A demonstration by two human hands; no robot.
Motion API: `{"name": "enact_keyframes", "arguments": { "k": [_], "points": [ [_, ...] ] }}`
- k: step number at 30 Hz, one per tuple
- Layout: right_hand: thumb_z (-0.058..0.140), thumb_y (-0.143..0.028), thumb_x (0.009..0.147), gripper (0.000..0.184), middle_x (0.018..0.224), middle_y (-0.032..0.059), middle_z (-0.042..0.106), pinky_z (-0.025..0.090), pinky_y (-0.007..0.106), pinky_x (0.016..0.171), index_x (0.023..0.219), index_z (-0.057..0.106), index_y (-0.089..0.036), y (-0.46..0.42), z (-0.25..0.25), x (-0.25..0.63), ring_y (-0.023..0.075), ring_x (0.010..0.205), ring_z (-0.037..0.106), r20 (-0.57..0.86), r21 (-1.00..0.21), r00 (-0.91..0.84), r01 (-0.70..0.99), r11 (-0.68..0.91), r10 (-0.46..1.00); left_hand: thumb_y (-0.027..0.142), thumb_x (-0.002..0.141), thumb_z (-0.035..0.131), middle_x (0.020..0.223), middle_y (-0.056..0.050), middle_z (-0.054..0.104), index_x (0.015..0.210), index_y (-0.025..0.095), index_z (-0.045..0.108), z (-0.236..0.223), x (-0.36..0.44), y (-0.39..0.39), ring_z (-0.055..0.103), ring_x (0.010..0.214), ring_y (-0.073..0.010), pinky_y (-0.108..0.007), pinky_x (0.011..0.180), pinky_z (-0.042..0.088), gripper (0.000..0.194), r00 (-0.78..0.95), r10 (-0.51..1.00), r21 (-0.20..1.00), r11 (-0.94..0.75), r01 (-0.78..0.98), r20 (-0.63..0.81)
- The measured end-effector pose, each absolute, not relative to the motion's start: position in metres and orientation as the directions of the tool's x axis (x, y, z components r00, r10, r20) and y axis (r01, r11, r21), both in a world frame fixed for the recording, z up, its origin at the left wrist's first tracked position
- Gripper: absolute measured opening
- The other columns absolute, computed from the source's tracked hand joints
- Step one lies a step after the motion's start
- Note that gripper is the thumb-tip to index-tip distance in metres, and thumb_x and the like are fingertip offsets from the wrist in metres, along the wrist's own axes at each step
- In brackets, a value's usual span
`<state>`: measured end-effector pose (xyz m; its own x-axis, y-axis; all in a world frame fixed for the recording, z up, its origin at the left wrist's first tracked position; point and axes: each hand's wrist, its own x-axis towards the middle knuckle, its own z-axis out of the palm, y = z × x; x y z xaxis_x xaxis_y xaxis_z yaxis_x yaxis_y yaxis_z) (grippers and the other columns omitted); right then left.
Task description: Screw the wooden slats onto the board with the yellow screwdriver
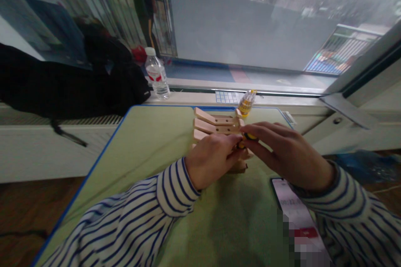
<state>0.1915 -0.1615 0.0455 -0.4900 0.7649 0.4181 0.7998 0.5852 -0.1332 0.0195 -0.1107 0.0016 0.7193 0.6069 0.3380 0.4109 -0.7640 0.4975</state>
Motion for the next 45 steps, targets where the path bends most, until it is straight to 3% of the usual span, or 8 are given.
{"name": "enact_keyframes", "arguments": {
  "k": [5,10,16,22,35,45],
  "points": [
    [0.045,-0.027,0.090,0.025,0.104,0.0088,0.064,0.049,0.035,0.079,0.110,0.055,-0.017,-0.161,0.047,0.192,0.0187,0.091,0.061,0.409,-0.128,-0.494,0.801,0.584,0.767,0.037,0.084,0.055,0.094,-0.005,0.067,0.103,0.019,0.060,0.000,0.020,-0.112,0.063,0.086,-0.0191,-0.032,0.076,0.050,0.027,0.659,0.663,0.503,-0.729,0.463,0.354],
    [0.045,-0.029,0.090,0.027,0.104,0.0094,0.065,0.049,0.035,0.079,0.112,0.055,-0.017,-0.160,0.048,0.190,0.0191,0.091,0.061,0.406,-0.106,-0.502,0.804,0.585,0.764,0.033,0.086,0.053,0.091,-0.003,0.068,0.097,0.020,0.062,-0.001,0.019,-0.112,0.063,0.086,-0.0188,-0.032,0.077,0.049,0.020,0.662,0.653,0.485,-0.742,0.462,0.368],
    [0.049,-0.030,0.088,0.040,0.120,0.0111,0.059,0.048,0.038,0.085,0.125,0.046,-0.016,-0.160,0.049,0.188,0.0219,0.100,0.059,0.406,-0.065,-0.517,0.806,0.588,0.753,0.033,0.087,0.051,0.089,-0.003,0.068,0.093,0.018,0.060,-0.004,0.017,-0.111,0.064,0.083,-0.0196,-0.031,0.072,0.049,0.018,0.654,0.656,0.464,-0.745,0.480,0.377],
    [0.044,-0.026,0.090,0.028,0.111,0.0079,0.063,0.048,0.037,0.085,0.115,0.054,-0.016,-0.160,0.051,0.188,0.0197,0.097,0.059,0.362,-0.053,-0.548,0.796,0.603,0.754,0.033,0.087,0.051,0.090,-0.003,0.068,0.096,0.019,0.060,-0.004,0.018,-0.112,0.064,0.084,-0.0189,-0.030,0.072,0.048,0.020,0.667,0.655,0.483,-0.739,0.469,0.355],
    [0.045,-0.026,0.090,0.028,0.108,0.0104,0.064,0.048,0.035,0.079,0.113,0.055,-0.014,-0.160,0.049,0.188,0.0196,0.093,0.061,0.407,-0.022,-0.540,0.800,0.599,0.737,0.030,0.088,0.048,0.095,-0.004,0.067,0.101,0.020,0.059,0.000,0.018,-0.110,0.064,0.088,-0.0198,-0.032,0.076,0.050,0.020,0.685,0.652,0.516,-0.729,0.449,0.326],
    [0.047,-0.027,0.090,0.025,0.102,0.0072,0.064,0.047,0.032,0.076,0.111,0.055,-0.016,-0.161,0.047,0.188,0.0171,0.087,0.061,0.427,-0.038,-0.513,0.813,0.581,0.745,0.026,0.088,0.047,0.097,-0.004,0.067,0.100,0.018,0.059,0.007,0.020,-0.108,0.063,0.091,-0.0191,-0.031,0.078,0.049,0.019,0.711,0.631,0.532,-0.735,0.421,0.309]
  ]
}}
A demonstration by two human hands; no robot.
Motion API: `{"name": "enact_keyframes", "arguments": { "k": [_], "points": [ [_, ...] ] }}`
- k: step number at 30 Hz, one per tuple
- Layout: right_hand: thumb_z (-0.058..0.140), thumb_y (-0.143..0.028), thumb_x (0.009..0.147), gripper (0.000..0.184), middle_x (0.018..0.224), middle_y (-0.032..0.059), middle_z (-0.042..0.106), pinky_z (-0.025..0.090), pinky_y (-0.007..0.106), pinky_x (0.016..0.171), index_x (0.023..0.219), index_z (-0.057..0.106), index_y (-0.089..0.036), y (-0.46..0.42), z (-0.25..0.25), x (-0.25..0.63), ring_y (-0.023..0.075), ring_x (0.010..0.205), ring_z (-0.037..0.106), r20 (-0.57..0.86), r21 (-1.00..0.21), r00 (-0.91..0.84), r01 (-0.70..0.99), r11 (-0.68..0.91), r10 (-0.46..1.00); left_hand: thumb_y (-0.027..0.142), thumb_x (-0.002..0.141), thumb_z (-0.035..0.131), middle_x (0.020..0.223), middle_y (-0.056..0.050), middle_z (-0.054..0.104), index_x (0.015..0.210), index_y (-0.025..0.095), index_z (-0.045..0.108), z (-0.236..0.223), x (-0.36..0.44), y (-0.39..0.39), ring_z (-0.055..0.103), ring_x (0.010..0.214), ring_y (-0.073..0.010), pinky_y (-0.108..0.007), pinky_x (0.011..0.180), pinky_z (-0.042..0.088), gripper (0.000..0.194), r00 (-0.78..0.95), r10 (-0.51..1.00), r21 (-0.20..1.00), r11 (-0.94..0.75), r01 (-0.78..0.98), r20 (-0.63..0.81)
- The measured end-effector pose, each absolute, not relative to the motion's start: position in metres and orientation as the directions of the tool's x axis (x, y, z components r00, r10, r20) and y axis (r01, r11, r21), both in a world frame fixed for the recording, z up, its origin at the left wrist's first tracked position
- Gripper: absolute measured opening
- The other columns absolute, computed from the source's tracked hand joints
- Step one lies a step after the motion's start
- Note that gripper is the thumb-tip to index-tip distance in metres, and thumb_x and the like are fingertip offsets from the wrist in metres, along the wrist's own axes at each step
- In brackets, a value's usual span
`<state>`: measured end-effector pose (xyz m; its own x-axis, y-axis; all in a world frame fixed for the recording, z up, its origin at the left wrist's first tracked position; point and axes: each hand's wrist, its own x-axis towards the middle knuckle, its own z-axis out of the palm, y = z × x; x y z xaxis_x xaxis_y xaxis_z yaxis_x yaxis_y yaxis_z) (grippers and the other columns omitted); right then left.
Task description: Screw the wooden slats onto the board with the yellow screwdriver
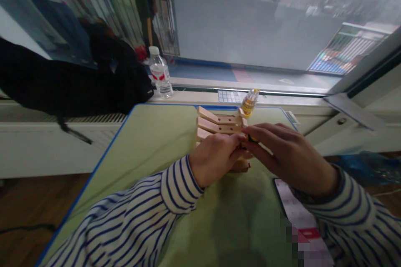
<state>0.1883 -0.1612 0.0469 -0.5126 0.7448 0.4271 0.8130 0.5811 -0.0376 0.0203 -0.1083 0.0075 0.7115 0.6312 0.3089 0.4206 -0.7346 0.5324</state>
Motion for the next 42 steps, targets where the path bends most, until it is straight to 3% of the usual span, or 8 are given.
{"name": "enact_keyframes", "arguments": {
  "k": [15,23,29,42],
  "points": [
    [0.044,-0.030,0.091,0.027,0.103,0.0068,0.064,0.047,0.033,0.078,0.112,0.055,-0.016,-0.160,0.049,0.187,0.0174,0.088,0.060,0.392,-0.047,-0.505,0.824,0.565,0.769,0.034,0.086,0.051,0.084,-0.004,0.067,0.092,0.016,0.061,0.005,0.021,-0.113,0.063,0.077,-0.0176,-0.028,0.066,0.047,0.022,0.643,0.668,0.477,-0.734,0.484,0.375],
    [0.047,-0.032,0.089,0.037,0.117,0.0088,0.060,0.046,0.036,0.086,0.122,0.047,-0.015,-0.160,0.054,0.184,0.0205,0.101,0.057,0.380,-0.022,-0.515,0.825,0.564,0.768,0.036,0.086,0.051,0.086,-0.002,0.067,0.093,0.019,0.061,-0.005,0.017,-0.110,0.063,0.080,-0.0184,-0.031,0.072,0.048,0.020,0.633,0.664,0.492,-0.737,0.464,0.397],
    [0.044,-0.028,0.091,0.027,0.105,0.0071,0.065,0.046,0.037,0.084,0.112,0.055,-0.017,-0.160,0.055,0.185,0.0201,0.096,0.059,0.351,0.010,-0.543,0.817,0.576,0.763,0.037,0.086,0.052,0.084,-0.002,0.068,0.092,0.020,0.063,-0.005,0.016,-0.110,0.064,0.080,-0.0180,-0.030,0.072,0.048,0.021,0.642,0.658,0.507,-0.738,0.445,0.394],
    [0.044,-0.028,0.091,0.025,0.101,0.0108,0.067,0.048,0.037,0.078,0.106,0.058,-0.014,-0.161,0.054,0.186,0.0207,0.090,0.062,0.406,0.038,-0.540,0.816,0.576,0.738,0.033,0.087,0.051,0.089,-0.003,0.069,0.095,0.019,0.062,0.000,0.019,-0.111,0.065,0.083,-0.0175,-0.029,0.072,0.048,0.019,0.658,0.657,0.523,-0.731,0.438,0.368]
  ]
}}
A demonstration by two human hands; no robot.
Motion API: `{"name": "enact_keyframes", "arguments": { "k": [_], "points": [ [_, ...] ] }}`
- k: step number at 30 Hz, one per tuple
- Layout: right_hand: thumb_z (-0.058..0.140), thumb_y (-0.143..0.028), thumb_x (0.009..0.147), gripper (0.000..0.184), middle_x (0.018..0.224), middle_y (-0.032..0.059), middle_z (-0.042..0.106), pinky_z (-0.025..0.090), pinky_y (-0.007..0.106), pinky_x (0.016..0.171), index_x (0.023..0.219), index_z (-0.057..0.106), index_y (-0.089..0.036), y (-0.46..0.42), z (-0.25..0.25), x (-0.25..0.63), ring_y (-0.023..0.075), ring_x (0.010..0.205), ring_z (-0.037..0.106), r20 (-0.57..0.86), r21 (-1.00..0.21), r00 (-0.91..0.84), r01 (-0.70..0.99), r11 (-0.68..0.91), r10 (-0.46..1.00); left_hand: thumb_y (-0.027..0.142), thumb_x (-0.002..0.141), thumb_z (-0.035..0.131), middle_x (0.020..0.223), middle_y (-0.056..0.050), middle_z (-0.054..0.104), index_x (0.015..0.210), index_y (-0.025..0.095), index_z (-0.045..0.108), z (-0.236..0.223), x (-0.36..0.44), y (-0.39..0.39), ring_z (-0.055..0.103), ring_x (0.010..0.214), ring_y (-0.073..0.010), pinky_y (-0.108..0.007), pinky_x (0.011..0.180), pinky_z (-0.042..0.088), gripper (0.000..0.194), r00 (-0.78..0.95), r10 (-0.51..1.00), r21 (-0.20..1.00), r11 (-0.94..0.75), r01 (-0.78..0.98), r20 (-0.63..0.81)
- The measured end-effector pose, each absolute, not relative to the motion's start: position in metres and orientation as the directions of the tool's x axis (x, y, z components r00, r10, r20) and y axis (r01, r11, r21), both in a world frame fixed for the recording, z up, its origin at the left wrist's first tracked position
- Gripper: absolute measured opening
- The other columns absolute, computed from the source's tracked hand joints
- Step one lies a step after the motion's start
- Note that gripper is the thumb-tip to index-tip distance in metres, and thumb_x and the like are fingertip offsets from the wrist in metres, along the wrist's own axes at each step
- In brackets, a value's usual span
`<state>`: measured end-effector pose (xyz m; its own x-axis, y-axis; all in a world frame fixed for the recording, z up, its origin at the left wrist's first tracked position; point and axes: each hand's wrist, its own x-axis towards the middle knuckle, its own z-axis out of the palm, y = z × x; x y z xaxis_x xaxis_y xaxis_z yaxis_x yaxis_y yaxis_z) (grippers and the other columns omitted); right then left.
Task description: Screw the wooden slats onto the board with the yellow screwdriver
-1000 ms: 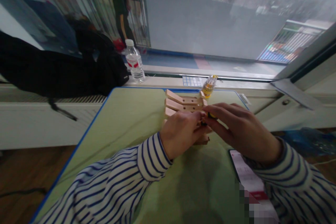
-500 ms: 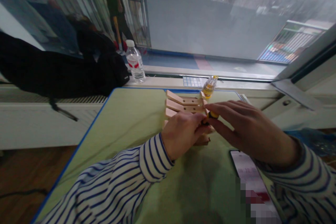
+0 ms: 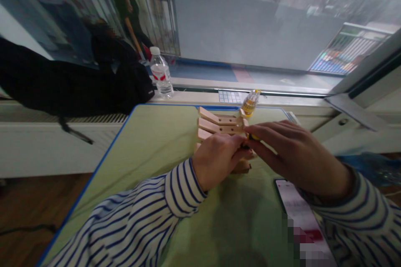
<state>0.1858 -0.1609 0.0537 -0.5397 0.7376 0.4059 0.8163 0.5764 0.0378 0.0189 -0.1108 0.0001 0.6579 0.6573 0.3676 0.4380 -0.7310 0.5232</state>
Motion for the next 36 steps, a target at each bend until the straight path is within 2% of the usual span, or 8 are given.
{"name": "enact_keyframes", "arguments": {
  "k": [19,29,36],
  "points": [
    [0.045,-0.030,0.090,0.023,0.093,0.0080,0.066,0.044,0.033,0.076,0.101,0.059,-0.015,-0.1625,0.0521,0.1854,0.0185,0.084,0.061,0.420,0.009,-0.492,0.843,0.538,0.763,0.029,0.090,0.045,0.092,-0.005,0.067,0.099,0.018,0.060,0.0053,0.0204,-0.1103,0.064,0.086,-0.0187,-0.031,0.073,0.049,0.021,0.702,0.626,0.518,-0.747,0.416,0.339],
    [0.043,-0.031,0.091,0.026,0.096,0.0085,0.066,0.045,0.034,0.076,0.106,0.058,-0.015,-0.1604,0.0541,0.1828,0.0183,0.083,0.061,0.390,0.029,-0.508,0.840,0.541,0.768,0.039,0.084,0.053,0.088,-0.004,0.068,0.099,0.018,0.060,0.0031,0.0182,-0.1129,0.063,0.081,-0.0181,-0.029,0.069,0.048,0.026,0.605,0.686,0.497,-0.720,0.484,0.405],
    [0.046,-0.033,0.090,0.029,0.105,0.0095,0.065,0.047,0.037,0.081,0.112,0.055,-0.017,-0.1585,0.0572,0.1786,0.0205,0.093,0.061,0.337,0.041,-0.542,0.825,0.563,0.769,0.040,0.086,0.050,0.084,-0.004,0.067,0.093,0.018,0.062,-0.0028,0.0130,-0.1112,0.063,0.080,-0.0182,-0.029,0.069,0.047,0.025,0.615,0.686,0.485,-0.720,0.497,0.388]
  ]
}}
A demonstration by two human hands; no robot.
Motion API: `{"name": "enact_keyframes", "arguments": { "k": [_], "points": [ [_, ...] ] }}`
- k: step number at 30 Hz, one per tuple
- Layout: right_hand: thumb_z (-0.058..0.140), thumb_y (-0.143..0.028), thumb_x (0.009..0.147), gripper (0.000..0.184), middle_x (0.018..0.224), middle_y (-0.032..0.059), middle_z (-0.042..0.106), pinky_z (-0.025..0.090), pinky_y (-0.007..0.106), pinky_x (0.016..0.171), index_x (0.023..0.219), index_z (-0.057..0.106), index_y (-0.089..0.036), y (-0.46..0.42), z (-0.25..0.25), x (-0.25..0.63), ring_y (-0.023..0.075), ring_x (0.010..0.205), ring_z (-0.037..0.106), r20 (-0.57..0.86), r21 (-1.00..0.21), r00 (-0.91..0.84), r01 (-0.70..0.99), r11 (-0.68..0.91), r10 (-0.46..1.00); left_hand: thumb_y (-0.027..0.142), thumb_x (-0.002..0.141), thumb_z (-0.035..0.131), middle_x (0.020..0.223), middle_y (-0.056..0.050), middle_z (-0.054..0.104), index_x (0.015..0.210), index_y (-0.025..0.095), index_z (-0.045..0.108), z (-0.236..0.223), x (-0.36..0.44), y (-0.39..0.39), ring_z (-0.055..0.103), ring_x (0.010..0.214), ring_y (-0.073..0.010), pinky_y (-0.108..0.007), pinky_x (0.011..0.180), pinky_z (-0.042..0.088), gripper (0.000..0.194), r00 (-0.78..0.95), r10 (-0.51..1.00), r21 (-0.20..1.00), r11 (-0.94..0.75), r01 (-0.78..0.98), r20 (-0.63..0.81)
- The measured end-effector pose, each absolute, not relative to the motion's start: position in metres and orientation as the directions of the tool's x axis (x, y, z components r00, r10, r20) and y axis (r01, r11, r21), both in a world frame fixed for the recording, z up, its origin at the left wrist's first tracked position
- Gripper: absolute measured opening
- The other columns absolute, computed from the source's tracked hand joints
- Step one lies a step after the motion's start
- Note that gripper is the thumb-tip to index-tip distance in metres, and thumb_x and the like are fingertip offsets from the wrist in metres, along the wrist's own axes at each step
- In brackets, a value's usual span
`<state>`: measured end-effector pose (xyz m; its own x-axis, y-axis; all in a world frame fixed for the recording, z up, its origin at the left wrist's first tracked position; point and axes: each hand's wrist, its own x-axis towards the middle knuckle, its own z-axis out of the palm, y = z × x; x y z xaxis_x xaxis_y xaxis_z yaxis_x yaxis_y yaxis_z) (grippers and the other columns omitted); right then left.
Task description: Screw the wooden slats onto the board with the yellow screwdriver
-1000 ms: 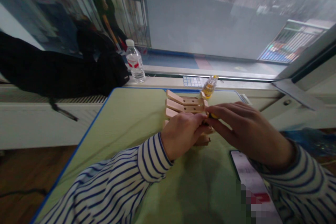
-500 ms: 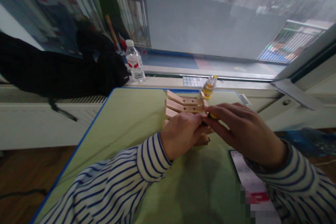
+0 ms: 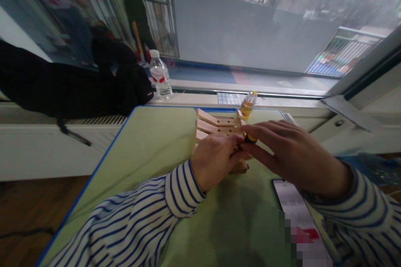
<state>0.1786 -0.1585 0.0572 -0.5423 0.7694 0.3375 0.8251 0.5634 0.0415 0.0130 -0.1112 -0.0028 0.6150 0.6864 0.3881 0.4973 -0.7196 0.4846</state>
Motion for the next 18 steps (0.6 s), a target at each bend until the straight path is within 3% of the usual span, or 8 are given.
{"name": "enact_keyframes", "arguments": {
  "k": [4,9,18],
  "points": [
    [0.050,-0.028,0.087,0.033,0.113,0.0101,0.062,0.048,0.036,0.082,0.117,0.051,-0.016,-0.1589,0.0585,0.1777,0.0210,0.098,0.060,0.351,0.057,-0.570,0.805,0.590,0.743,0.040,0.085,0.051,0.082,-0.004,0.067,0.090,0.019,0.063,-0.0056,0.0101,-0.1098,0.063,0.077,-0.0178,-0.028,0.066,0.047,0.024,0.620,0.688,0.482,-0.718,0.503,0.377],
    [0.047,-0.021,0.088,0.026,0.105,0.0091,0.065,0.049,0.036,0.080,0.112,0.055,-0.016,-0.1591,0.0593,0.1781,0.0204,0.093,0.062,0.298,0.088,-0.608,0.785,0.614,0.735,0.039,0.085,0.052,0.084,-0.004,0.067,0.090,0.018,0.063,-0.0056,0.0112,-0.1098,0.063,0.079,-0.0185,-0.029,0.068,0.047,0.024,0.623,0.688,0.475,-0.718,0.509,0.372],
    [0.045,-0.026,0.090,0.026,0.101,0.0107,0.066,0.049,0.035,0.078,0.110,0.056,-0.015,-0.1584,0.0548,0.1829,0.0204,0.090,0.063,0.344,0.066,-0.569,0.808,0.585,0.747,0.032,0.087,0.050,0.092,-0.003,0.068,0.096,0.019,0.061,-0.0034,0.0145,-0.1096,0.063,0.084,-0.0180,-0.030,0.073,0.047,0.020,0.653,0.661,0.498,-0.735,0.461,0.370]
  ]
}}
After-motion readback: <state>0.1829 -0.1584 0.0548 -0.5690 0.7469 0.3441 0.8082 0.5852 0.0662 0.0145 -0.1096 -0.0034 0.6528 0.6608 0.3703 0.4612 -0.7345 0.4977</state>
